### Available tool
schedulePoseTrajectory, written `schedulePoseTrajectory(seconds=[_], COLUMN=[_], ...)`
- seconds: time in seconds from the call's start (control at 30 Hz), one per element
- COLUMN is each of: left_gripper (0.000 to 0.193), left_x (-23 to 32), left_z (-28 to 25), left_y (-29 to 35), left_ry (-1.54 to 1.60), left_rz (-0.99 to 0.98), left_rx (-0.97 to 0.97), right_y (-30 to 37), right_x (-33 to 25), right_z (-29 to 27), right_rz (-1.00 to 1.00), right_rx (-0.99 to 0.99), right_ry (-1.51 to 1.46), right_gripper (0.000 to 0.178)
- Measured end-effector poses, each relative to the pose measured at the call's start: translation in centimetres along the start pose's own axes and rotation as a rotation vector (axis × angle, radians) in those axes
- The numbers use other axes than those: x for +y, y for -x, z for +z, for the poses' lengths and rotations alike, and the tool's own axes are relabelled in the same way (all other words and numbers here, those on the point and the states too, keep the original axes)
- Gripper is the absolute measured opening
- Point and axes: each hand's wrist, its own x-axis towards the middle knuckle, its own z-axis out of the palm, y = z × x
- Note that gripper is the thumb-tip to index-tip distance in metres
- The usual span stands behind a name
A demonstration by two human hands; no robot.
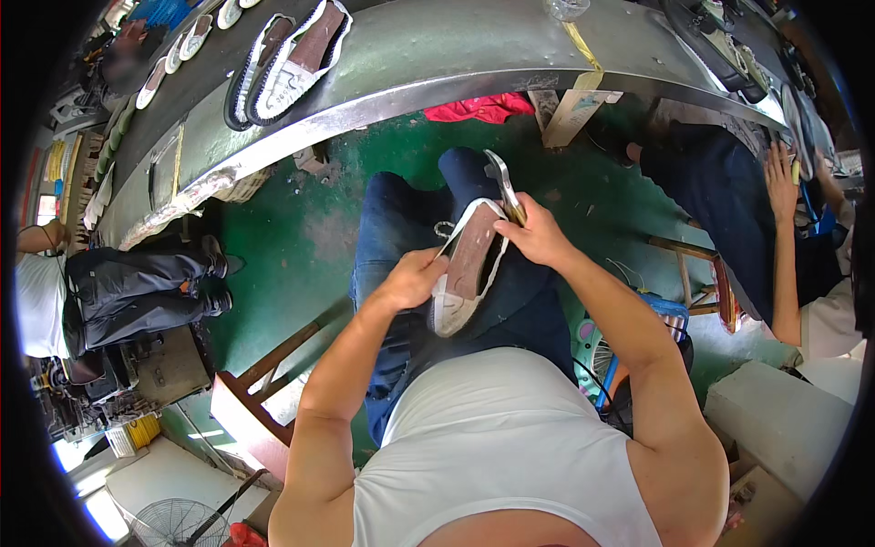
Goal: Using specialized pliers to trim and finish shoe bottoms during the assembly process.
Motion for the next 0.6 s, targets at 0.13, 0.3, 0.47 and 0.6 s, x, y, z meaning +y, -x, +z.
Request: schedulePoseTrajectory(seconds=[0.13, 0.3, 0.47, 0.6], left_gripper=[0.052, 0.072, 0.069, 0.059], left_x=[-1.0, 2.4, 1.6, 1.0], left_z=[1.2, 1.4, 1.5, -0.8], left_y=[-2.0, -5.4, -5.5, -5.1], left_ry=[0.546, 0.448, 0.417, 0.549], left_rz=[0.315, 0.218, 0.296, 0.261], left_rx=[-0.178, 0.057, 0.168, -0.003], right_y=[-0.8, -2.7, -4.3, -2.9], right_x=[-1.8, -4.2, -3.8, -5.1], right_z=[-1.9, -1.9, -1.4, -1.4], right_rz=[-0.123, -0.533, 0.136, -0.103], right_rx=[-0.186, -0.126, -0.172, -0.095], right_ry=[0.096, 0.322, -0.183, 0.070], right_gripper=[0.037, 0.027, 0.028, 0.028])
